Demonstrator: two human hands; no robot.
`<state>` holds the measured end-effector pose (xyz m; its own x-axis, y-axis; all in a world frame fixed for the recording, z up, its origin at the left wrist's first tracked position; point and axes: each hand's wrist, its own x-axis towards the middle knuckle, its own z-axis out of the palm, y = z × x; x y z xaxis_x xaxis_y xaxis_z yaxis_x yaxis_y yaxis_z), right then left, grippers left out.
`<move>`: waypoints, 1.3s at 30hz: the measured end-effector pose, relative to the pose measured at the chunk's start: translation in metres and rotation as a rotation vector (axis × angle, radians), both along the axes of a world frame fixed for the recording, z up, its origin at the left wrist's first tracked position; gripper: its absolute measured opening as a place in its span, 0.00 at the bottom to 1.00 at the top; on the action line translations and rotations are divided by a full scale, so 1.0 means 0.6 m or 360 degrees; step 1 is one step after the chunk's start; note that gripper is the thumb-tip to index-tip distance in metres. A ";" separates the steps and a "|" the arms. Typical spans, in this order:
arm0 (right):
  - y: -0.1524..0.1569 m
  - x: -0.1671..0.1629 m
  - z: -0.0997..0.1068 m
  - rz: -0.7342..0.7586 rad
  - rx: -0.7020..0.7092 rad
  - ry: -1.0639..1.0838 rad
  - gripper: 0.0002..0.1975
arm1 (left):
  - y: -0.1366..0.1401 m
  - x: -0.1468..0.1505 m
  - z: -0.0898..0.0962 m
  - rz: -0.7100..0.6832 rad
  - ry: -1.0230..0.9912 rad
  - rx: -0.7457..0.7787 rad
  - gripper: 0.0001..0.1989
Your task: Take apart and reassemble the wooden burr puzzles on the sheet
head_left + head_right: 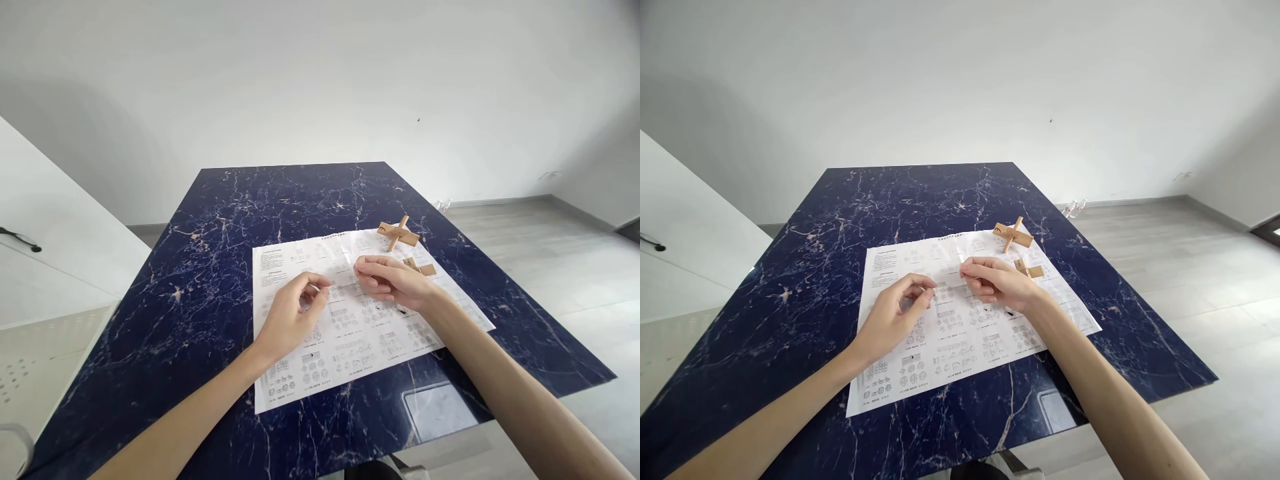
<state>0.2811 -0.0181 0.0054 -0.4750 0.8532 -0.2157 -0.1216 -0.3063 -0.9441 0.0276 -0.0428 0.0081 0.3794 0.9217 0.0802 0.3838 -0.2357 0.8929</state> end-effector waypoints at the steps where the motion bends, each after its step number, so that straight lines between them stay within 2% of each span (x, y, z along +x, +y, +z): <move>1: 0.003 0.009 -0.001 0.0036 0.0026 -0.0083 0.21 | 0.001 0.000 0.000 -0.0005 -0.0001 0.0006 0.09; 4: 0.014 0.027 -0.011 -0.0082 0.0176 -0.0296 0.24 | 0.002 -0.001 -0.002 -0.0019 -0.0013 0.0012 0.10; 8: 0.023 0.023 -0.029 -0.0612 0.0498 -0.0552 0.28 | 0.003 -0.002 -0.002 -0.0046 -0.0020 0.0011 0.09; 11: 0.019 0.003 -0.037 -0.0753 0.0584 -0.0676 0.26 | 0.002 -0.002 -0.003 -0.0058 -0.0024 0.0015 0.09; 13: 0.011 -0.013 -0.039 -0.0737 0.0676 -0.0786 0.24 | 0.000 -0.001 -0.003 -0.0064 -0.0023 0.0021 0.09; 15: 0.001 -0.028 -0.039 -0.0692 0.0964 -0.1113 0.21 | 0.000 -0.001 -0.003 -0.0075 -0.0015 0.0022 0.10; 17: -0.007 -0.039 -0.039 -0.0551 0.1172 -0.1325 0.18 | -0.001 -0.001 -0.004 -0.0086 -0.0016 0.0018 0.10; 20: -0.013 -0.047 -0.040 -0.0366 0.1348 -0.1509 0.17 | -0.001 0.000 -0.005 -0.0102 -0.0031 0.0014 0.10; 31: -0.012 -0.045 -0.044 -0.0293 0.1404 -0.1597 0.17 | -0.004 -0.001 -0.008 -0.0173 -0.0031 0.0061 0.10; 39: -0.013 -0.051 -0.041 -0.0327 0.1390 -0.1581 0.17 | 0.002 -0.009 -0.007 -0.0214 0.0000 0.0085 0.11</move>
<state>0.2504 -0.0256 -0.0192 -0.2833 0.9241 0.2565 0.7551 0.3798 -0.5344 0.0224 -0.0415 0.0039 0.4994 0.8569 0.1278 0.3456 -0.3322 0.8776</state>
